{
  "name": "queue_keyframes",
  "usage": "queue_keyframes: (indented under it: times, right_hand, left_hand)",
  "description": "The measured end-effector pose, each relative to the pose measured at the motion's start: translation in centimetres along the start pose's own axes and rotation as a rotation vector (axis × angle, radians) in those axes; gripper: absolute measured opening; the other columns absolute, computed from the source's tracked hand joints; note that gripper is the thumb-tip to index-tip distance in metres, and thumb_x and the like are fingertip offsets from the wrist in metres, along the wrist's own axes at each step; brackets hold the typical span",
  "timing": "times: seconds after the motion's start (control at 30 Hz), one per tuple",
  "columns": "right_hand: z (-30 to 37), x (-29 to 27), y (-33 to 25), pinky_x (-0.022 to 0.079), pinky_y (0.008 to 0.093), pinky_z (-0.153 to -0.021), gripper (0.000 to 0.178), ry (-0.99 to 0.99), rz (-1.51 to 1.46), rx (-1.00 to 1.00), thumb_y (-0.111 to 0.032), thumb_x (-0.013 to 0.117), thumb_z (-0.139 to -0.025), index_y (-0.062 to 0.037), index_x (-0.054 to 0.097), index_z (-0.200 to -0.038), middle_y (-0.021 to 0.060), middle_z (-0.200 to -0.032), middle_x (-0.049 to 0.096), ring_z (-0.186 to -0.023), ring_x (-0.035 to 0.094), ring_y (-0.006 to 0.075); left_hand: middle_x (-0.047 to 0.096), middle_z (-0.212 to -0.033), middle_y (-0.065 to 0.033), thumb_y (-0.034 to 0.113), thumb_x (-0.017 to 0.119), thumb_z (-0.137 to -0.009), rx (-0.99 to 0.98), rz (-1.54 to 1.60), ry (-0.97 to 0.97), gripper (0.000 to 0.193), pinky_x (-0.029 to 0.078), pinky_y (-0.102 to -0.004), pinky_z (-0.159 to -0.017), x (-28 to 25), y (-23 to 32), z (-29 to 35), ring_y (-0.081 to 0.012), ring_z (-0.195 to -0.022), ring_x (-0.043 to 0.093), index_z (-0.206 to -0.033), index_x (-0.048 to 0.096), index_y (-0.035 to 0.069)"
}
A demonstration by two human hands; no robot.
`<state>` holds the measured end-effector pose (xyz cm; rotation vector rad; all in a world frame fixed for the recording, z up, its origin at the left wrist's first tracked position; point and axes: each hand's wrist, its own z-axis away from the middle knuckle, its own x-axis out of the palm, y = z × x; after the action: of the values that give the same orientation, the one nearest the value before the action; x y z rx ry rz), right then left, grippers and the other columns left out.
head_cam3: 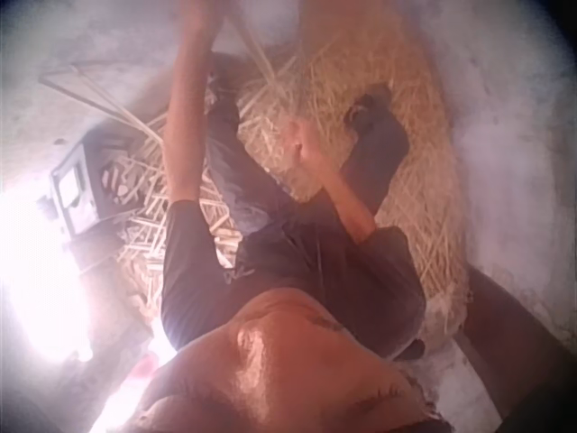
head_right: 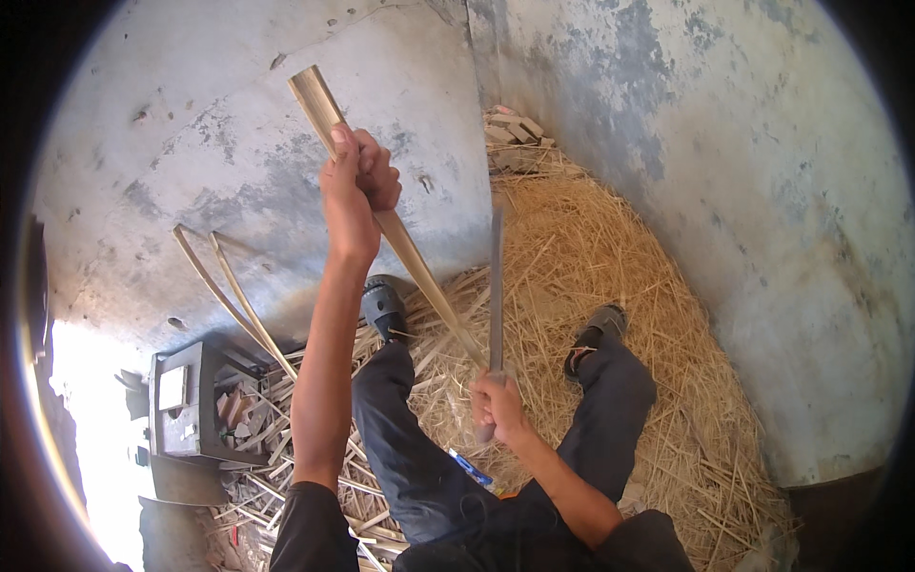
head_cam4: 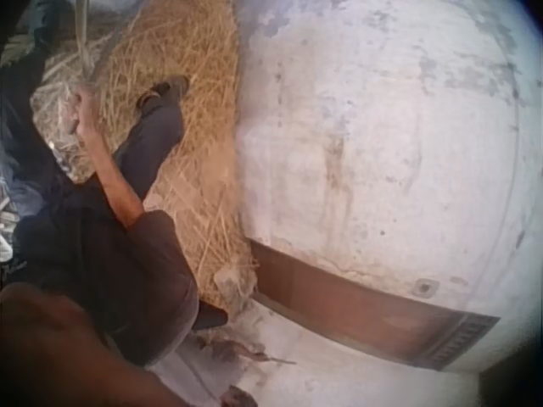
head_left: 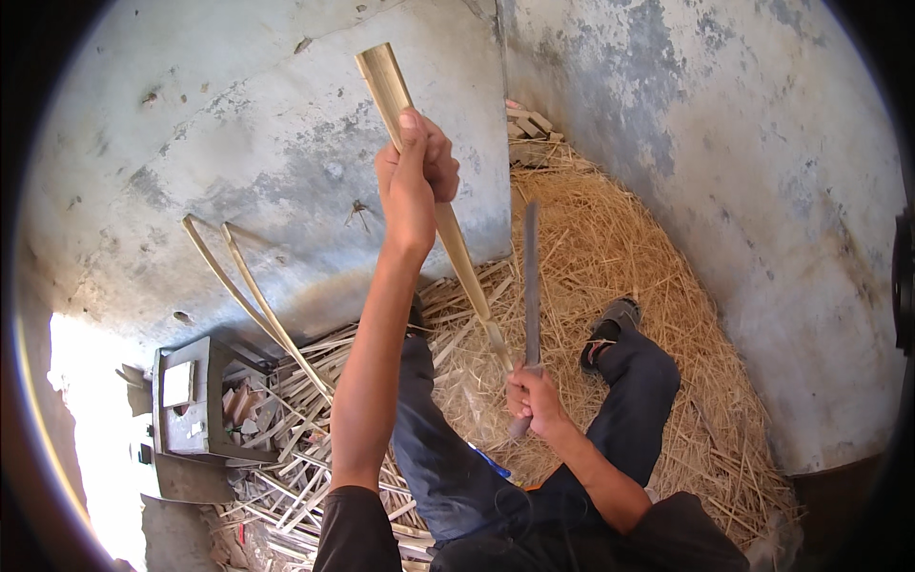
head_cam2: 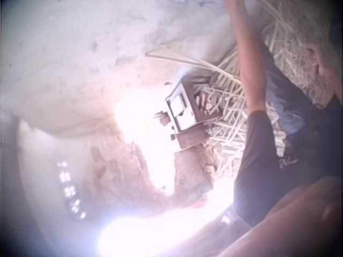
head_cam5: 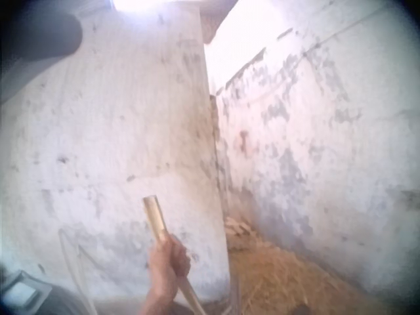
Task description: The person sits on a straw-covered floor and uses a large knife to shave and split a long bamboo pole. They hold the pole with one hand and use the knife to remove strips of bamboo, refining the pole's shape. The person then uses a smaller blue-handled tool to further smooth and shape the bamboo.
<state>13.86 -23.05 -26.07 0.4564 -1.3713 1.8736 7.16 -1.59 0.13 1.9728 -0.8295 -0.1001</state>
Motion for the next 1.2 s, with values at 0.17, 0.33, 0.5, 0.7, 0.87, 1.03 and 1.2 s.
queue_keyframes:
  times: [0.17, 0.33, 0.5, 0.7, 0.87, 1.03, 1.2]
  right_hand:
    - [0.3, 2.2, -1.0, 0.029, 0.0271, -0.036, 0.018, -0.09, -0.073, -0.193, -0.006, 0.06, -0.093, -0.0123, 0.048, -0.082, -0.0029, -0.054, 0.041, -0.038, 0.035, 0.008]
    - [-0.8, 0.7, 1.7, 0.03, 0.0266, -0.037, 0.014, 0.007, -0.031, 0.221, -0.005, 0.06, -0.093, -0.0112, 0.05, -0.087, -0.0026, -0.055, 0.042, -0.039, 0.037, 0.0074]
    - [1.2, 4.5, -3.9, 0.03, 0.0271, -0.037, 0.015, -0.04, 0.042, -0.042, -0.002, 0.061, -0.092, -0.0104, 0.05, -0.087, -0.0031, -0.053, 0.04, -0.039, 0.036, 0.0066]
    - [0.6, 4.1, -2.2, 0.03, 0.0271, -0.037, 0.015, -0.02, 0.116, -0.339, -0.001, 0.061, -0.091, -0.0094, 0.05, -0.087, -0.0026, -0.053, 0.041, -0.039, 0.037, 0.007]
    - [-1.8, -1.4, 2.5, 0.03, 0.0274, -0.036, 0.014, 0.019, 0.072, 0.214, -0.002, 0.06, -0.091, -0.0093, 0.05, -0.085, -0.0025, -0.053, 0.042, -0.038, 0.037, 0.0078]
    - [0.1, 2.1, -1.2, 0.03, 0.0271, -0.037, 0.013, 0.033, 0.127, 0.024, -0.002, 0.059, -0.091, -0.009, 0.05, -0.085, -0.0025, -0.054, 0.042, -0.039, 0.037, 0.0074]
    - [1.3, 4.7, -4.4, 0.031, 0.0273, -0.037, 0.014, -0.114, 0.102, -0.38, 0.001, 0.06, -0.09, -0.0081, 0.05, -0.094, -0.0025, -0.053, 0.04, -0.038, 0.035, 0.0071]
  left_hand:
    - [0.024, -0.061, 0.0069, 0.054, 0.04, -0.11, 0.018, 0.009, 0.047, 0.052, 0.016, -0.0278, -0.045, 0.4, -0.3, -0.2, -0.0057, -0.05, 0.018, -0.076, 0.036, 0.015]
    - [0.024, -0.061, 0.0068, 0.054, 0.04, -0.11, -0.008, 0.041, 0.021, 0.053, 0.016, -0.0278, -0.045, 0.1, 0.1, 0.0, -0.0058, -0.05, 0.018, -0.075, 0.035, 0.016]
    - [0.023, -0.06, 0.0066, 0.055, 0.041, -0.11, -0.001, 0.034, 0.007, 0.053, 0.016, -0.0277, -0.045, 0.1, 0.3, 0.2, -0.0061, -0.05, 0.017, -0.074, 0.034, 0.016]
    - [0.022, -0.06, 0.0068, 0.055, 0.042, -0.109, -0.013, 0.041, -0.027, 0.054, 0.016, -0.0277, -0.045, 1.3, 0.0, 0.1, -0.0061, -0.05, 0.017, -0.074, 0.034, 0.016]
    - [0.022, -0.061, 0.0066, 0.054, 0.042, -0.11, 0.005, 0.008, 0.022, 0.054, 0.017, -0.0281, -0.045, 0.4, -0.1, 0.0, -0.0064, -0.05, 0.017, -0.074, 0.034, 0.015]
    - [0.022, -0.06, 0.0067, 0.053, 0.041, -0.11, -0.002, 0.022, 0.019, 0.053, 0.017, -0.0284, -0.045, 0.0, -0.1, -0.3, -0.0066, -0.05, 0.017, -0.074, 0.033, 0.015]
    - [0.025, -0.06, 0.0064, 0.053, 0.043, -0.11, -0.012, 0.074, -0.048, 0.053, 0.018, -0.0271, -0.044, 0.0, 0.1, 0.0, -0.0057, -0.048, 0.021, -0.073, 0.035, 0.015]
